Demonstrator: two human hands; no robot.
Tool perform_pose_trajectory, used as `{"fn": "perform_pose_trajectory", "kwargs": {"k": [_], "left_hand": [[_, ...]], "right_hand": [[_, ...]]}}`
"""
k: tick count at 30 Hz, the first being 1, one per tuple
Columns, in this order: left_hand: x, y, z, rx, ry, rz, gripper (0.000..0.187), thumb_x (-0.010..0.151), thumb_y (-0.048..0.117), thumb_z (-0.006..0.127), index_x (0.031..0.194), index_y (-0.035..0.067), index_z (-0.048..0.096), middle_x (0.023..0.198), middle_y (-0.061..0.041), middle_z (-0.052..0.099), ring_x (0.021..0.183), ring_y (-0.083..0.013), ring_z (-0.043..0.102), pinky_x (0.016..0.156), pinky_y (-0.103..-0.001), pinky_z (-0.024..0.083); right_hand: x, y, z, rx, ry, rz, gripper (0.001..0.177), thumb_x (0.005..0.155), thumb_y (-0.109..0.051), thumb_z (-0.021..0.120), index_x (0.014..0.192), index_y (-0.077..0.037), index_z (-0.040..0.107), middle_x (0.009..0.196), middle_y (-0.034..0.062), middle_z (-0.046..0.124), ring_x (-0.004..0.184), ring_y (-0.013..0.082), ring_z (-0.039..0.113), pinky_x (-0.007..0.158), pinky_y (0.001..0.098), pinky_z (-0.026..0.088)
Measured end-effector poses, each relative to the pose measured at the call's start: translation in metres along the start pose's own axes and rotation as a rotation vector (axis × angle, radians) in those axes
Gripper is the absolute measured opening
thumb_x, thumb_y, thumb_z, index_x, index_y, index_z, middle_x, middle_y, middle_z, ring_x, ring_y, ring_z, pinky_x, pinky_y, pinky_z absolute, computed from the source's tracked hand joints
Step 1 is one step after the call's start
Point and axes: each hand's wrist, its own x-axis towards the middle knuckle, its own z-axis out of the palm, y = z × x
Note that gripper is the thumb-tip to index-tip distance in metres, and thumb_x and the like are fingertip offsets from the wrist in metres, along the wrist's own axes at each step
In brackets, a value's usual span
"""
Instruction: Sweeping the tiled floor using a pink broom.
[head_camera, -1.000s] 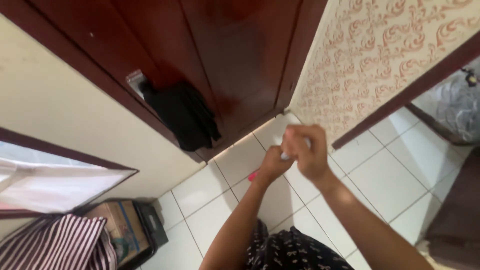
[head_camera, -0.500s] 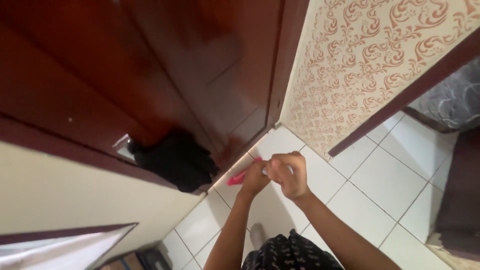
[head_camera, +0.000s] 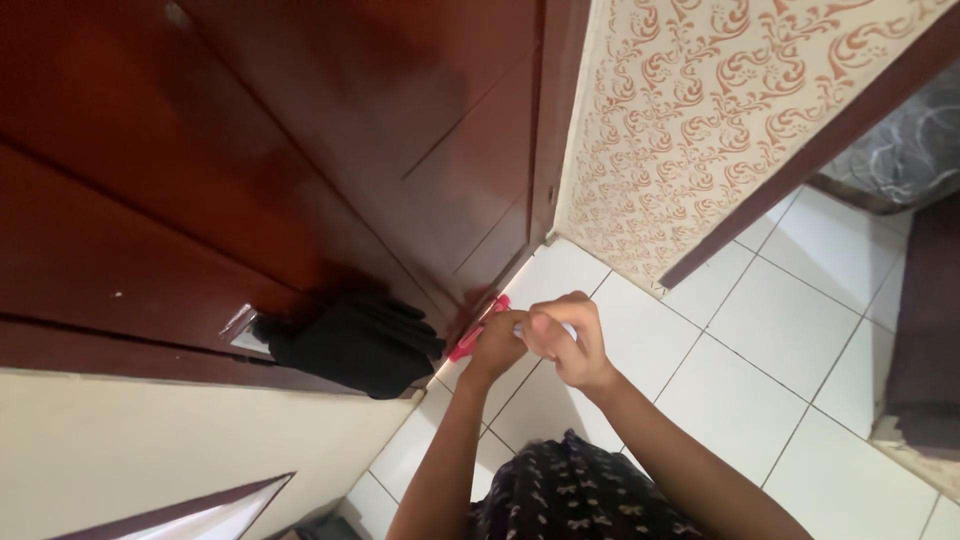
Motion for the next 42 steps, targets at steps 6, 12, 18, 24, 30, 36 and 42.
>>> {"fn": "perform_pose_trajectory", "kwargs": {"k": [6,12,18,24,30,36,42], "left_hand": [[-0.009,0.051,-0.012,0.281,0.034,0.154,0.023,0.070,0.014,0.082,0.093,0.009,0.079,0.089,-0.012,0.076,0.085,-0.0281,0.070,0.083,-0.038,0.053],[-0.014,0.066,-0.011,0.428,0.048,0.227,0.023,0.063,0.012,0.077,0.086,0.012,0.078,0.084,-0.011,0.074,0.090,-0.0315,0.064,0.083,-0.041,0.050],[-0.003,0.144,-0.009,0.458,0.007,0.312,0.038,0.094,0.029,0.075,0.062,0.011,0.066,0.064,-0.008,0.068,0.071,-0.0276,0.064,0.099,-0.038,0.048],[0.013,0.158,0.006,0.350,0.065,0.507,0.033,0.091,0.027,0.072,0.063,0.011,0.067,0.062,-0.009,0.068,0.064,-0.0286,0.062,0.088,-0.040,0.049],[0.066,0.115,0.021,0.028,0.063,0.199,0.027,0.089,0.031,0.070,0.084,0.005,0.070,0.065,-0.013,0.068,0.062,-0.0325,0.066,0.058,-0.041,0.051],[0.100,0.077,0.026,0.246,0.085,-0.214,0.043,0.091,0.044,0.070,0.080,0.003,0.069,0.068,-0.020,0.069,0.063,-0.0347,0.070,0.062,-0.046,0.051],[0.100,0.054,0.041,0.352,0.168,-0.047,0.031,0.086,0.037,0.072,0.088,0.007,0.074,0.083,-0.019,0.074,0.079,-0.0379,0.073,0.069,-0.046,0.054]], "right_hand": [[-0.012,-0.015,-0.007,0.056,-0.057,-0.040,0.053,0.107,-0.025,0.052,0.061,-0.004,0.039,0.054,0.0025,0.044,0.047,0.0147,0.040,0.049,0.0291,0.032],[0.000,-0.061,-0.007,-0.051,-0.126,-0.211,0.056,0.110,-0.034,0.053,0.065,0.001,0.049,0.058,0.0069,0.054,0.051,0.0191,0.054,0.051,0.0327,0.044],[-0.005,-0.098,-0.030,0.189,-0.031,-0.152,0.061,0.107,-0.039,0.059,0.057,-0.010,0.038,0.050,-0.0008,0.038,0.043,0.0135,0.038,0.049,0.0314,0.031],[0.013,-0.153,-0.040,0.113,-0.060,-0.157,0.057,0.108,-0.031,0.057,0.058,-0.010,0.037,0.050,-0.0002,0.038,0.043,0.0125,0.036,0.047,0.0309,0.030],[0.071,-0.099,-0.072,0.218,-0.079,0.109,0.047,0.109,-0.008,0.047,0.064,-0.009,0.033,0.055,-0.0032,0.031,0.046,0.0092,0.027,0.047,0.0291,0.023],[0.099,-0.020,-0.064,-0.020,-0.029,0.246,0.018,0.100,-0.009,0.049,0.086,-0.007,0.060,0.059,-0.0020,0.048,0.051,0.0082,0.044,0.050,0.0264,0.036],[0.067,0.021,-0.067,0.049,0.184,-0.016,0.035,0.104,-0.010,0.051,0.069,-0.002,0.050,0.056,-0.0010,0.046,0.047,0.0087,0.040,0.045,0.0262,0.031]]}}
